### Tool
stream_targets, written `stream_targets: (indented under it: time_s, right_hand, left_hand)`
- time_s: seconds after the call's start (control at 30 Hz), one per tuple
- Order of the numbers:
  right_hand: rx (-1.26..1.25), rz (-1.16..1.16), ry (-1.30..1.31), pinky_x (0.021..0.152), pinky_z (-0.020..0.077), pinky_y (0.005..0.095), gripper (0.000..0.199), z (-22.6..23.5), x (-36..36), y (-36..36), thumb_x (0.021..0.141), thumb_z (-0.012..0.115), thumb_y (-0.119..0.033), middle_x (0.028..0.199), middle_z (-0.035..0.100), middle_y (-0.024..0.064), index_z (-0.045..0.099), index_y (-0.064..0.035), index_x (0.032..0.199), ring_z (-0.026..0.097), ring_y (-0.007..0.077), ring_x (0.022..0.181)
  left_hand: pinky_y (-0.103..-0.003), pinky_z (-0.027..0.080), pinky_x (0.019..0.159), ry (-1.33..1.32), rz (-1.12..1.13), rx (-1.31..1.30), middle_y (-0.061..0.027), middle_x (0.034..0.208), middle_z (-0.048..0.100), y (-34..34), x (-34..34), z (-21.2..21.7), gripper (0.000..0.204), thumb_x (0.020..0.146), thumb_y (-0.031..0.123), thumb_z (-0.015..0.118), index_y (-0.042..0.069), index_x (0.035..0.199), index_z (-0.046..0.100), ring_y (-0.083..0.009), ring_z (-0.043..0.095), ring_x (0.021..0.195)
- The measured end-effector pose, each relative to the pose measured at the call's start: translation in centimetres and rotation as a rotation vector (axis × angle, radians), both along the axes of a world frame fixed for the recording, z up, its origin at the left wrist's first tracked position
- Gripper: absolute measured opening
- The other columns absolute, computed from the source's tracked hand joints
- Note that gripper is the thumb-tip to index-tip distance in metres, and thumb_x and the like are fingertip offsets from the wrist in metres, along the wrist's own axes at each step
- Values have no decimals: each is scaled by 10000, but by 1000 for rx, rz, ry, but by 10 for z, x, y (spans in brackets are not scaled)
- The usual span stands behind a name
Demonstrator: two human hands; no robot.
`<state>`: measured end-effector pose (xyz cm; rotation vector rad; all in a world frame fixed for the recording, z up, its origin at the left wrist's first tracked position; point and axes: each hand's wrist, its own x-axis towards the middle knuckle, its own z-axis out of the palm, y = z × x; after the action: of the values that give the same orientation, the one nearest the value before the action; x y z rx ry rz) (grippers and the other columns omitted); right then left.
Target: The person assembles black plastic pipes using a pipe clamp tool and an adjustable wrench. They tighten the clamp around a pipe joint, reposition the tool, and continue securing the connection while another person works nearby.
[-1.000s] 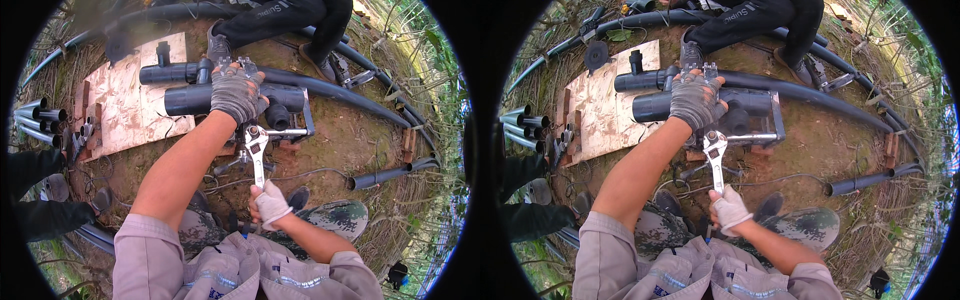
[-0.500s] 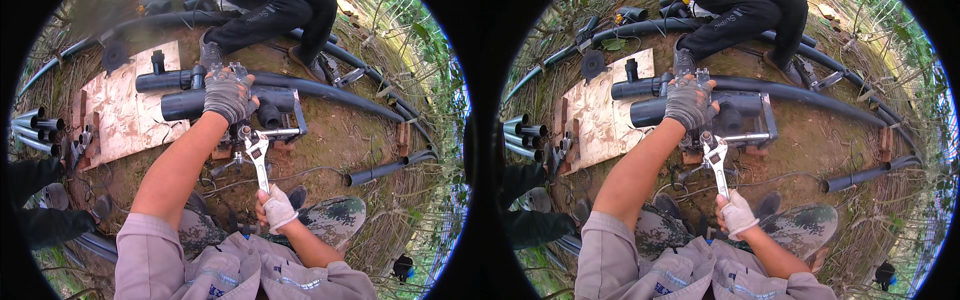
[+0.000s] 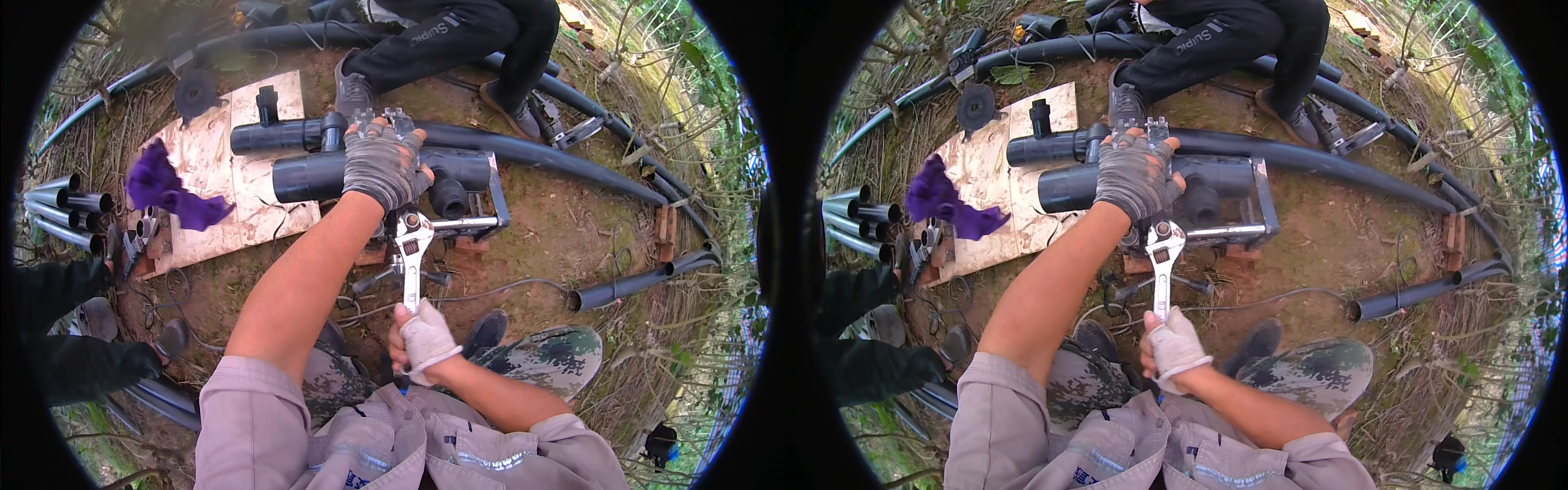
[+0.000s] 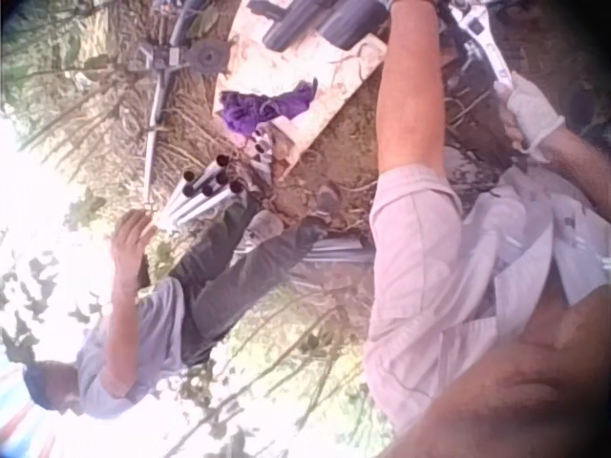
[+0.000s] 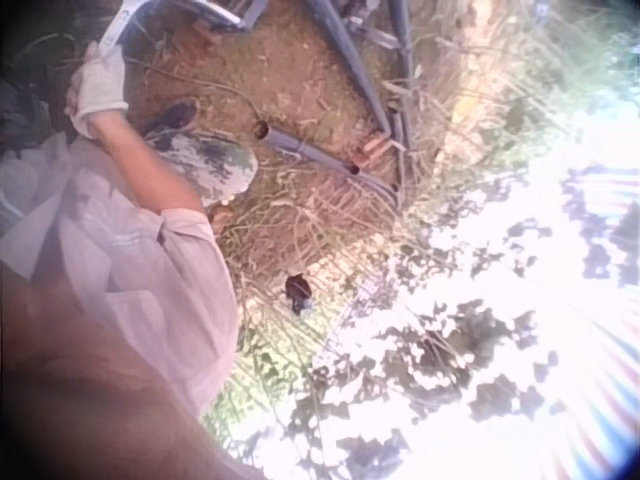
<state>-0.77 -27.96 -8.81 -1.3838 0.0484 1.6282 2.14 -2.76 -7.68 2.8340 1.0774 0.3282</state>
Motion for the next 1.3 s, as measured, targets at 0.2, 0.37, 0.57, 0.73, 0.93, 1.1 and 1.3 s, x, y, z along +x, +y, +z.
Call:
stream_targets:
  time_s: [0.2,0.37,0.57,0.73,0.93,1.1,1.3]
  right_hand:
    - [-108,509,-400,403,314,268,189,50,149,-8,1044,582,-292,627,431,-41,517,-134,1125,395,87,467]
    - [-37,309,-299,395,330,277,216,33,120,-56,1047,597,-331,622,459,-3,506,-135,1045,398,107,435]
    - [138,-142,-107,389,368,304,192,-21,7,-48,1078,540,-323,634,435,16,453,-158,1029,412,144,433]
    - [238,-319,-86,416,426,314,183,-31,-49,-5,1095,505,-304,680,459,23,418,-159,1024,436,134,462]
    - [247,-313,153,431,431,356,222,-12,-60,15,1067,564,-292,672,456,29,368,-187,1060,461,174,485]
    - [-211,588,-447,380,332,315,227,35,129,-6,1036,601,-273,650,492,3,481,-107,1135,431,119,437]
    - [-33,645,-469,421,412,273,285,53,150,34,1035,619,-291,657,550,24,563,-57,1188,496,122,438]
  left_hand:
    - [-578,263,1179,7,5,-4,-157,1351,623,-2,-1,6,607,839,507,658,246,1385,612,-300,475,1377]
    - [-608,231,1174,57,-2,-61,-143,1412,600,-5,3,14,597,868,531,653,261,1398,597,-300,469,1386]
    - [-588,267,1178,18,3,-8,-154,1377,603,-1,2,5,608,856,501,652,249,1407,588,-298,471,1384]
    - [-583,260,1185,40,16,-35,-162,1365,605,-4,1,16,602,853,503,652,252,1397,598,-295,471,1381]
    - [-585,264,1180,-3,15,9,-145,1337,619,-4,2,5,599,835,497,669,239,1373,612,-290,482,1353]
    - [-594,262,1175,2,16,-22,-158,1327,625,-3,-1,8,592,836,482,662,236,1373,618,-291,476,1363]
    - [-587,250,1181,35,8,-37,-157,1363,613,-3,0,9,608,845,510,645,240,1388,608,-287,474,1370]
